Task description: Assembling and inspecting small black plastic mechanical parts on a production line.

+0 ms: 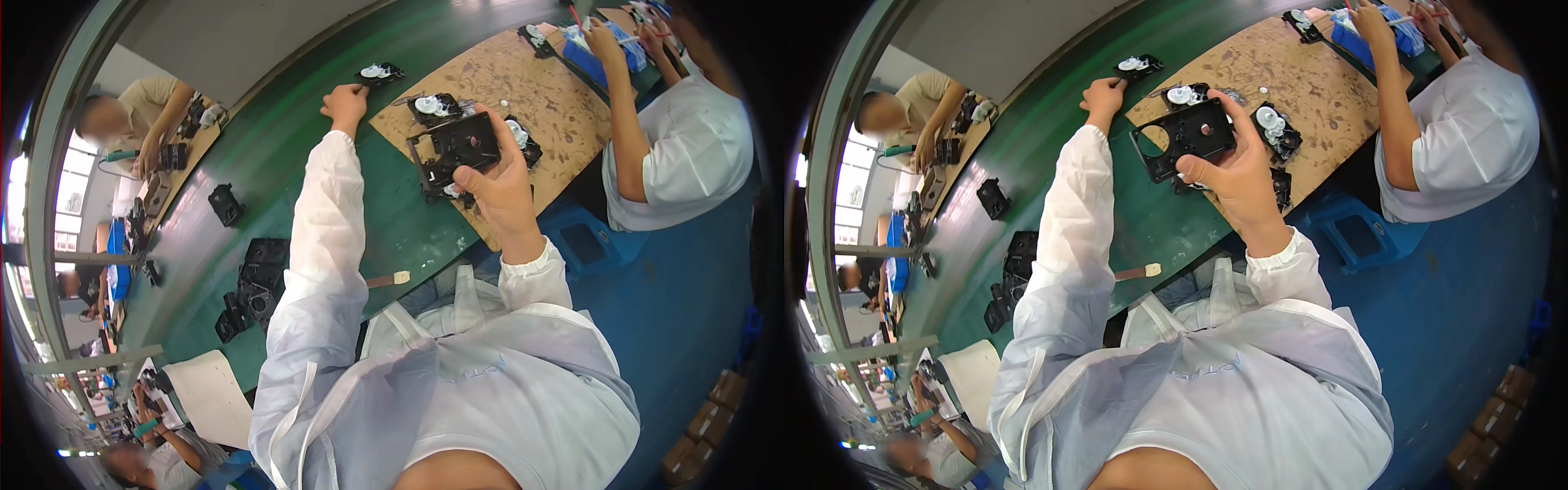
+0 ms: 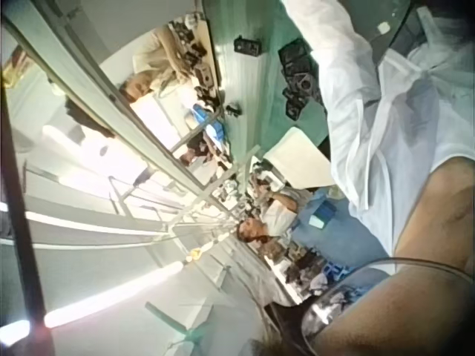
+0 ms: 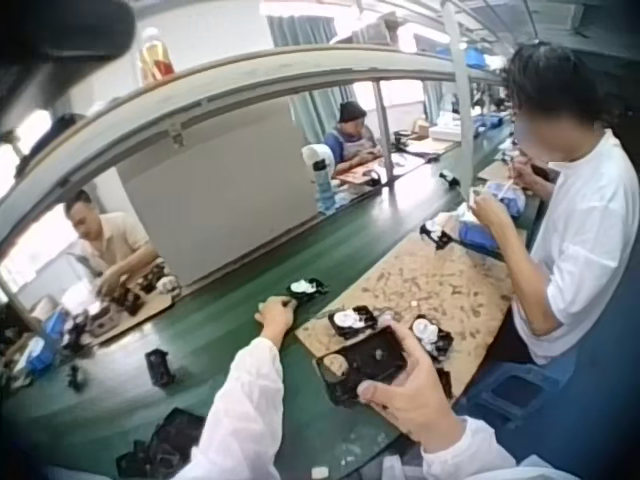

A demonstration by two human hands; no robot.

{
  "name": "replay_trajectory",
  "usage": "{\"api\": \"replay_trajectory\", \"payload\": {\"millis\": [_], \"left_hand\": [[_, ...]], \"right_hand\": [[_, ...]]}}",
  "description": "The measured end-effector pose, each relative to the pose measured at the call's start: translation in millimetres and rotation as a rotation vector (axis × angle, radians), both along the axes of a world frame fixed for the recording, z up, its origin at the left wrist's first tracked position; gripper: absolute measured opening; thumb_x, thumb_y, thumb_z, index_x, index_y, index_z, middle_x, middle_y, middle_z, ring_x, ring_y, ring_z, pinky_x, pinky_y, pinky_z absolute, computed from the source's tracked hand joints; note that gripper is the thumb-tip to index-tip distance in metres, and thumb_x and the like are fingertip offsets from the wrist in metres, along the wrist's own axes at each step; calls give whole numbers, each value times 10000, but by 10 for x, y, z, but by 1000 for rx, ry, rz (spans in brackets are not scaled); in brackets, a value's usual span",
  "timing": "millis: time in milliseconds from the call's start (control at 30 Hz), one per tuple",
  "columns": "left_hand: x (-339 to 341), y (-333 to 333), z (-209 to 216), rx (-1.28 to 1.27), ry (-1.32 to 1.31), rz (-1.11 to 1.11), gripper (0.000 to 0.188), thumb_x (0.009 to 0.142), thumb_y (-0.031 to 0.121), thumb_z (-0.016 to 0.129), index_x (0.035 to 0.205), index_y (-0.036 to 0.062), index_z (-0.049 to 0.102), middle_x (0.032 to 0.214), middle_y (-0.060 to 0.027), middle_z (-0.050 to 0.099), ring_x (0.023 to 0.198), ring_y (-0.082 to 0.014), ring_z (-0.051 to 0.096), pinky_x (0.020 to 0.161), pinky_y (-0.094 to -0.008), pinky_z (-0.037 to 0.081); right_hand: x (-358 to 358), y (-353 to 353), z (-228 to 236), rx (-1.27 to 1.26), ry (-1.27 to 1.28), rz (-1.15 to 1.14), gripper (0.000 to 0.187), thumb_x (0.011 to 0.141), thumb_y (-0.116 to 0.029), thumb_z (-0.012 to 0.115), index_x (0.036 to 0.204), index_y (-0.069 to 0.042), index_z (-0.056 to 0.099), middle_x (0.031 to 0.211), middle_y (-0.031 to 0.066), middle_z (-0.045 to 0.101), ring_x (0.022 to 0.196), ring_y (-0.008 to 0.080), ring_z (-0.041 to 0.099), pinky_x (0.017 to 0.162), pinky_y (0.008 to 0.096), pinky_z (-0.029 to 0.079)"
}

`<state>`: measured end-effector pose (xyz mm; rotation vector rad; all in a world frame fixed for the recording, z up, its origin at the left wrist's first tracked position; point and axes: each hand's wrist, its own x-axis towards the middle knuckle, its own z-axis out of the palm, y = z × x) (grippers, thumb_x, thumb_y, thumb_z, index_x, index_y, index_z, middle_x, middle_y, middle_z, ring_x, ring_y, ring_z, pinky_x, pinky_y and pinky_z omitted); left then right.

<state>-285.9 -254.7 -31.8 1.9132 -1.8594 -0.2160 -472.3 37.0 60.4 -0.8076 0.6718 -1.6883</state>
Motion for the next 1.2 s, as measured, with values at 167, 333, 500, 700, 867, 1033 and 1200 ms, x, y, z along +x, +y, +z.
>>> {"api": "replay_trajectory", "payload": {"millis": [167,333,500,700,867,1033,1200], "left_hand": [[256,172,285,-226,46,-94,248,883,312,650,935,99,766,973,-74,733,862,-297,614,875,-431,427],[572,585,824,-596,299,-261,254,920,258,642,939,23,736,945,-105,725,752,-230,604,753,-333,465],[552,1446,1265,-678,860,-156,245,964,219,600,938,-8,685,865,-80,688,701,-149,565,662,-258,455],[465,2174,1520,-589,1199,-245,231,993,195,546,935,-14,626,795,-43,620,726,-112,530,689,-239,450],[336,2496,1564,-475,1111,-308,218,997,184,526,939,-6,617,787,-30,599,711,-112,516,684,-228,436],[165,2643,1566,-328,1116,-292,259,997,224,525,961,-11,626,828,-21,601,723,-95,496,696,-206,403],[70,2681,1545,-310,1117,-267,258,991,216,525,972,-19,630,825,-24,604,734,-98,497,707,-209,402]], "right_hand": [[9,10,19,-37,164,-2,820,715,61,804,1430,-72,425,1166,137,595,936,231,625,756,299,569],[88,-68,-18,128,-439,314,798,736,51,784,1437,-87,429,1181,133,610,960,228,635,788,310,567],[307,-137,-102,-119,-218,312,706,779,-14,715,1424,-31,427,1214,165,633,954,224,653,819,284,576],[452,-128,121,-266,286,132,512,857,-68,640,1350,-28,509,1115,131,643,989,220,637,884,298,510],[513,-96,139,-272,401,96,450,912,-183,560,1320,5,532,1061,128,648,908,215,610,819,305,482],[538,-77,154,-300,673,-53,481,954,-290,471,1322,14,532,1029,131,647,815,219,565,753,314,444],[606,-40,212,-277,669,-103,507,977,-330,396,1326,14,526,999,135,644,771,231,538,732,323,424]]}}
